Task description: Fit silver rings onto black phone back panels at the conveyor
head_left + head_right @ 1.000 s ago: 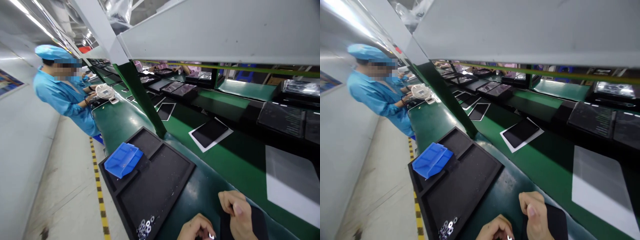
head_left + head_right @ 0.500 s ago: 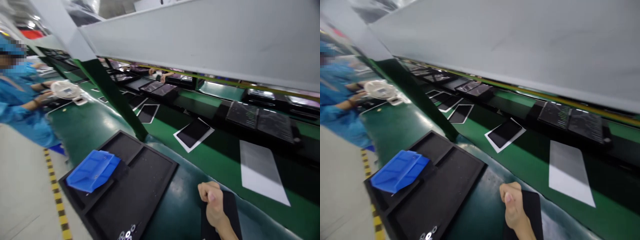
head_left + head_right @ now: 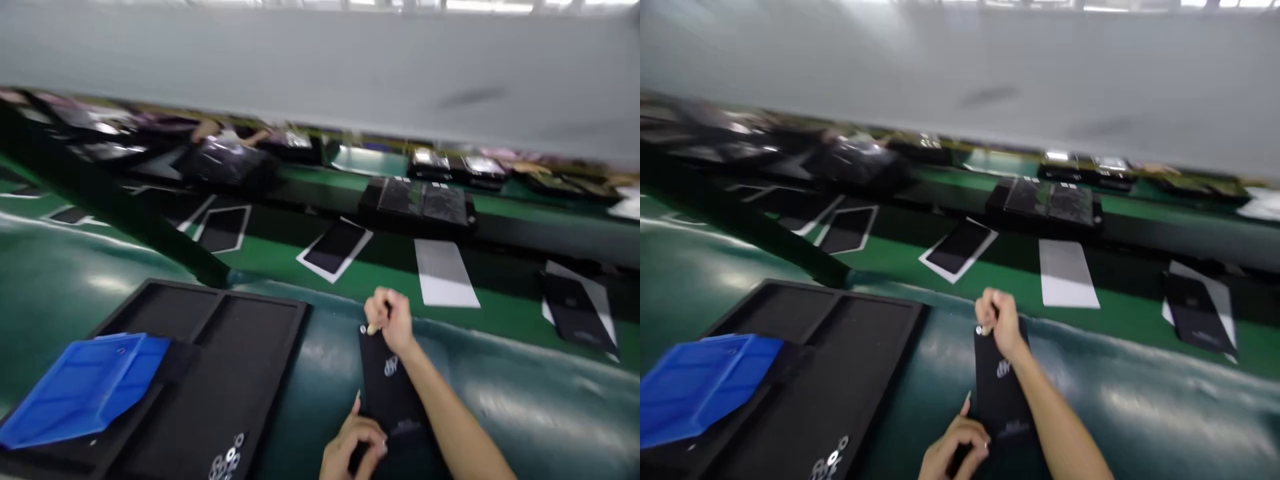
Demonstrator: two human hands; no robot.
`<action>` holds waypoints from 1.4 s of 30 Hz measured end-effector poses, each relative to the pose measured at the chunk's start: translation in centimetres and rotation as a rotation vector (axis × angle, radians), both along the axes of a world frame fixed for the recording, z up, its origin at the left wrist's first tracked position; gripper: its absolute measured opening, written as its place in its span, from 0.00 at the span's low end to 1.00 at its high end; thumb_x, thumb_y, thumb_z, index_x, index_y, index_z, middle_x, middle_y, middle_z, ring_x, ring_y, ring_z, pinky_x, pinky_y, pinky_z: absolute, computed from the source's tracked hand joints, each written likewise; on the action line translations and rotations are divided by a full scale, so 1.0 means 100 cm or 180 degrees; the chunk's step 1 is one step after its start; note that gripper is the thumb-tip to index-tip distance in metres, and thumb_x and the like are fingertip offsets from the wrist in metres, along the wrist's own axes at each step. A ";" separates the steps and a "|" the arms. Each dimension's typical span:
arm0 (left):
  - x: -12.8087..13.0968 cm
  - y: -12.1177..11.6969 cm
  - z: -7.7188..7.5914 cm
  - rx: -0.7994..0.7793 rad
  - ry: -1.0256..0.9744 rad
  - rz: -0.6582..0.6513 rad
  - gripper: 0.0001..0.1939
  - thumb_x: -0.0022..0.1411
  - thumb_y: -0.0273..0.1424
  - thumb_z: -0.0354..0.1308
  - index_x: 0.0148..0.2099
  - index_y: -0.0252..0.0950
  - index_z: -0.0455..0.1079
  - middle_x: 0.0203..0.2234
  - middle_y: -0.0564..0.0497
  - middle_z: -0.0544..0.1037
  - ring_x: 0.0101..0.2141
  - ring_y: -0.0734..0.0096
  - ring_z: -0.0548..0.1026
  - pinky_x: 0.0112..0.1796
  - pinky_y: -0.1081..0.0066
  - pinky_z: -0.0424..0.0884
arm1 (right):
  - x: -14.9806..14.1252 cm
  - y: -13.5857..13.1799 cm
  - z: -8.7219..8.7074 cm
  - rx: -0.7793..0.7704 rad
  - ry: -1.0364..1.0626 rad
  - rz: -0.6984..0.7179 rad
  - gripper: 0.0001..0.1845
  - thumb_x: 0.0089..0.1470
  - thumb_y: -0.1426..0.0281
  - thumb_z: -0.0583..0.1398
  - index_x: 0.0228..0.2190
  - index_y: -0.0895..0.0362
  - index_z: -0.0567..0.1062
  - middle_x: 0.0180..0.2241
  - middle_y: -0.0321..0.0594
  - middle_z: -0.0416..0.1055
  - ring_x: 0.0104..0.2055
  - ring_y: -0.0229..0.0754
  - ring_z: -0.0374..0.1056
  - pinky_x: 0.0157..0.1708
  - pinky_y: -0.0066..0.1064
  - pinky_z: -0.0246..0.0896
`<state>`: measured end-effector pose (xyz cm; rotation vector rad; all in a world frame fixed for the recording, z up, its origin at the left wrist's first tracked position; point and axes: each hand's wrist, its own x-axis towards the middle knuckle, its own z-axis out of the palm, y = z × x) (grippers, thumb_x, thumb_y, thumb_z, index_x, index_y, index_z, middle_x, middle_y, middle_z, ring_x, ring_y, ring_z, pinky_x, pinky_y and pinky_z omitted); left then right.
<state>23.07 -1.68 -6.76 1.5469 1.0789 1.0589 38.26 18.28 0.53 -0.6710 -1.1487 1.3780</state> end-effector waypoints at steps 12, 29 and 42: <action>0.027 0.007 0.022 -0.0496 -0.0001 -0.0170 0.09 0.74 0.35 0.64 0.38 0.39 0.79 0.36 0.49 0.85 0.39 0.64 0.85 0.69 0.49 0.67 | 0.114 -0.160 -0.027 -0.1262 -0.2938 -0.0834 0.25 0.67 0.55 0.63 0.58 0.55 0.78 0.54 0.47 0.79 0.57 0.52 0.74 0.60 0.45 0.66; -0.037 0.046 0.011 0.0014 0.0143 0.0843 0.09 0.74 0.36 0.65 0.43 0.36 0.80 0.40 0.45 0.82 0.39 0.66 0.83 0.38 0.74 0.79 | 0.242 -0.005 0.041 -0.1056 -0.4630 -0.2216 0.32 0.62 0.53 0.64 0.60 0.59 0.76 0.41 0.49 0.77 0.30 0.45 0.68 0.30 0.36 0.60; -0.039 0.039 0.013 0.0599 0.0616 0.0919 0.04 0.75 0.29 0.61 0.46 0.37 0.78 0.36 0.43 0.82 0.35 0.66 0.77 0.37 0.69 0.75 | 0.004 0.160 -0.024 -0.0165 -0.4831 -0.0665 0.27 0.66 0.47 0.59 0.54 0.53 0.76 0.46 0.52 0.80 0.47 0.60 0.77 0.41 0.43 0.65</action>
